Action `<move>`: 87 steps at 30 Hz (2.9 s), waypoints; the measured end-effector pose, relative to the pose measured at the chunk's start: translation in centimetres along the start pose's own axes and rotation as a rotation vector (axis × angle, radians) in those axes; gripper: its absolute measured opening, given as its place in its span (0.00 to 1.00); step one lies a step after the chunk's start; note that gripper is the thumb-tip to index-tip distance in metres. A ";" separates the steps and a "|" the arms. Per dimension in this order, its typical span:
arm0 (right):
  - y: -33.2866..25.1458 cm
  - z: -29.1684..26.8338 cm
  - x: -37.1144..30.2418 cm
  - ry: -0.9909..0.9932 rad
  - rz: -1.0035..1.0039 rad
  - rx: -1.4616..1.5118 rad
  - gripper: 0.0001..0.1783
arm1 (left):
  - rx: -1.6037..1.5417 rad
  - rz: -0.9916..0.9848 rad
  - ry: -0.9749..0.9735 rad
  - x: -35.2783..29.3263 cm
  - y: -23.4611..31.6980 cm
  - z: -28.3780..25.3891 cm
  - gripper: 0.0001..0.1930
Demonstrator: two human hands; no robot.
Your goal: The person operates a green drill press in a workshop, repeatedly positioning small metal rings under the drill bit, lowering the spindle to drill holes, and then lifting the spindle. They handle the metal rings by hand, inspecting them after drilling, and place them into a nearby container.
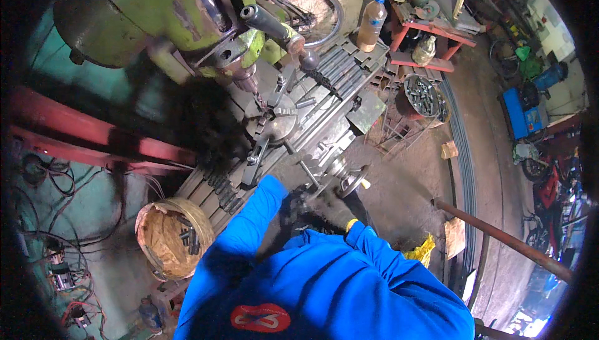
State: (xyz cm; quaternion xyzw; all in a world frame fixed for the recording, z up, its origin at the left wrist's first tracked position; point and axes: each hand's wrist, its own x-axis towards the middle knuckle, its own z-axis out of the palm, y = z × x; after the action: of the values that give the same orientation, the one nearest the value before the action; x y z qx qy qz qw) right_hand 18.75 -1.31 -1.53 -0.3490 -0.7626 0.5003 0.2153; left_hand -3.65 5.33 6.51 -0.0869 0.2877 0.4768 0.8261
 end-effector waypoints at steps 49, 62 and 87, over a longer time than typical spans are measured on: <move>-8.5 -8.2 2.2 -0.259 0.198 -0.007 0.26 | 0.018 0.141 0.197 1.1 -0.7 2.1 0.21; 0.7 -7.3 2.6 -0.273 0.274 0.051 0.38 | 0.065 0.231 0.174 3.1 -1.2 -1.4 0.19; -3.5 -22.0 6.3 -0.145 0.024 -0.104 0.16 | -0.377 -0.177 -0.775 6.2 -10.5 -4.7 0.25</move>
State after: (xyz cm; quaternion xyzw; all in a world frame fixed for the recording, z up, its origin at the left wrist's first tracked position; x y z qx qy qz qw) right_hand 28.42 16.01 10.46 -0.3319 -0.7967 0.4866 0.1352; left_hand 5.62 2.40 -2.22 -0.0751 -0.1442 0.4459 0.8802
